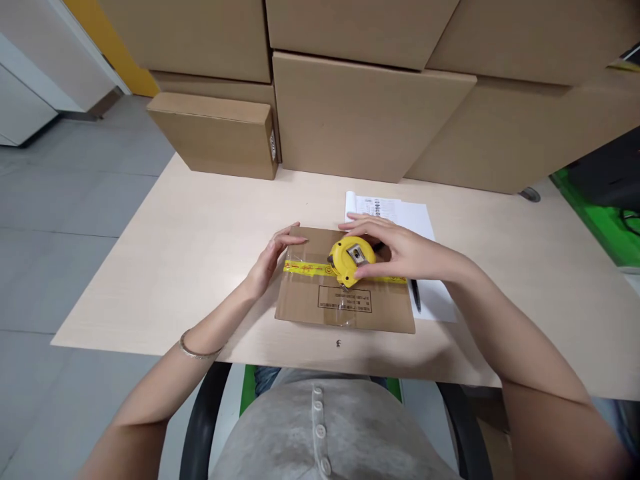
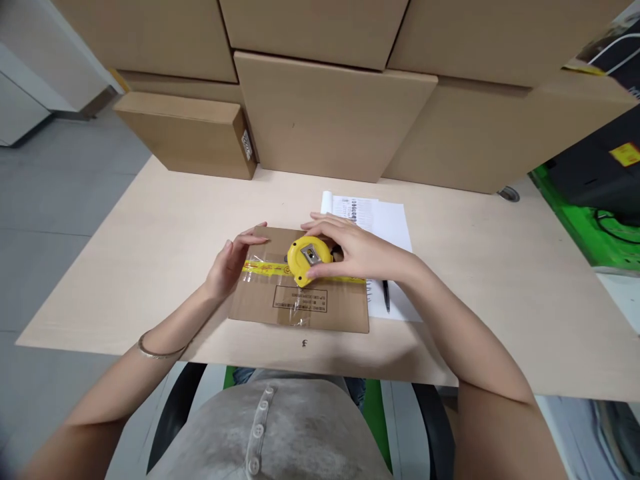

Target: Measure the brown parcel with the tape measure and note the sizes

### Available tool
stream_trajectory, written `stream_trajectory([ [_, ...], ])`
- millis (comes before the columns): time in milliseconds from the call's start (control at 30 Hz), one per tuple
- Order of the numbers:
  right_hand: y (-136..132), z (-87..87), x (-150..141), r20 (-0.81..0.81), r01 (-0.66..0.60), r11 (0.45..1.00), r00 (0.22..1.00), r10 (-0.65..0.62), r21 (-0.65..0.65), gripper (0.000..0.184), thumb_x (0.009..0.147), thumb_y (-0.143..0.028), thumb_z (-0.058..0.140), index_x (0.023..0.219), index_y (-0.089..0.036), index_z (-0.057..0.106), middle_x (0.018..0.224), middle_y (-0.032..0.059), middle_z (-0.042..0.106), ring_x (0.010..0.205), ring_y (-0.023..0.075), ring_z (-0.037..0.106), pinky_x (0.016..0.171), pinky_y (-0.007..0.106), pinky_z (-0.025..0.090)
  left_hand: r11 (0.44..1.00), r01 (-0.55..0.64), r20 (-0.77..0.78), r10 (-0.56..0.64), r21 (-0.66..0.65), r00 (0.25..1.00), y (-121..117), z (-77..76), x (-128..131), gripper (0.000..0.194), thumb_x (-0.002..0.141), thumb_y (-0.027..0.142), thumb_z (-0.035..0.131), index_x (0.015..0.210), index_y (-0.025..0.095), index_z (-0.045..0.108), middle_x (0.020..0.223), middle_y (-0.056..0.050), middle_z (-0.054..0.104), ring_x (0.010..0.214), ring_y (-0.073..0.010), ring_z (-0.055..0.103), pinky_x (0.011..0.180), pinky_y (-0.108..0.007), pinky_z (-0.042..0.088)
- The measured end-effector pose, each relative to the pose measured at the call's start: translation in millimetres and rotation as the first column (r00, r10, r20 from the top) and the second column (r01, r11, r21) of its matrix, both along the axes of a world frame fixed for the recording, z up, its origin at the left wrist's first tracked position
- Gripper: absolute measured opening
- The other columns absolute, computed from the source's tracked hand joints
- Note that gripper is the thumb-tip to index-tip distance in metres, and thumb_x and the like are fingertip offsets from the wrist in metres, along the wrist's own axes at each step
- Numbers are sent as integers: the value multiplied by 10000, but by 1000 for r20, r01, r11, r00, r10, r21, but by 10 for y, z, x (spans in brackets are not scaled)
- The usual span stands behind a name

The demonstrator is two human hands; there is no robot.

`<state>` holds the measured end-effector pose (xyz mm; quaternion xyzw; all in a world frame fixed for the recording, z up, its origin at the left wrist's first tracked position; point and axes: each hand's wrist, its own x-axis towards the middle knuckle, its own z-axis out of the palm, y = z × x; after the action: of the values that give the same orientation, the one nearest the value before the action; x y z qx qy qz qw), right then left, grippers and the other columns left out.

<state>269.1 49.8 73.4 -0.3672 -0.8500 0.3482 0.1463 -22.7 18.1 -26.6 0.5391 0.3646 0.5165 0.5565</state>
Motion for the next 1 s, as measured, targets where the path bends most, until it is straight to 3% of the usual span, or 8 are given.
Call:
stream_trajectory([
  [100,-154,81,-44,-53,108,988,992,-115,-109,651,756,-593,865,1254,-254,616,1183,78,765,1108,292,737,930,443,597,999,37,5,-37,3,999,26,-39,-42,530,1011,703,430,1128,362,818,1532,-29,620,1562,-309,418,1328,-537,261],
  [167,-217,111,-126,-61,150,989,987,-151,-18,631,760,-564,872,1241,-251,608,1087,58,748,974,265,736,853,409,589,998,54,7,-54,-14,999,31,-41,-55,539,1014,711,411,1127,376,818,1530,-17,620,1544,-304,443,1328,-526,270],
  [267,-239,139,-350,-86,118,984,991,-107,134,533,845,-574,796,1224,-256,600,1139,68,717,981,264,712,848,401,565,998,54,26,-53,-42,998,27,-15,-49,573,978,762,436,1085,351,821,1469,-31,666,1499,-316,500,1323,-528,286],
  [467,-254,194,-896,54,15,985,998,-25,174,427,985,-472,675,1322,-247,539,1330,82,704,971,256,742,804,367,545,984,24,89,-8,-175,996,20,33,-23,677,866,866,524,1069,274,781,1401,-71,732,1493,-367,516,1270,-503,388],
  [600,-273,138,-948,62,-34,976,998,21,216,366,1003,-382,656,1334,-260,556,1368,76,700,1095,267,732,881,371,547,990,44,61,-36,-136,997,58,-44,-102,649,858,843,563,1060,269,787,1392,-83,707,1462,-379,522,1247,-509,397],
  [767,-326,66,-488,61,101,980,992,-113,171,391,950,-441,717,1285,-273,606,1183,51,767,953,250,745,797,358,549,993,111,-70,-113,-28,991,130,-168,-210,408,811,621,773,1113,348,801,1318,-75,640,1414,-382,503,1210,-542,395],
  [900,-442,36,236,60,244,965,966,-251,97,396,922,-548,727,1212,-287,662,1078,51,769,855,236,710,751,363,548,993,113,-84,-114,-20,990,151,-194,-229,358,806,596,772,1086,375,807,1292,-79,620,1415,-400,463,1202,-575,372],
  [1000,-566,-47,752,3,391,916,920,-393,90,420,875,-585,774,1156,-286,687,1075,63,755,843,230,688,717,357,555,993,113,-94,-114,-18,989,156,-224,-244,352,824,565,761,1109,361,796,1301,-76,618,1326,-380,529,1171,-559,394],
])
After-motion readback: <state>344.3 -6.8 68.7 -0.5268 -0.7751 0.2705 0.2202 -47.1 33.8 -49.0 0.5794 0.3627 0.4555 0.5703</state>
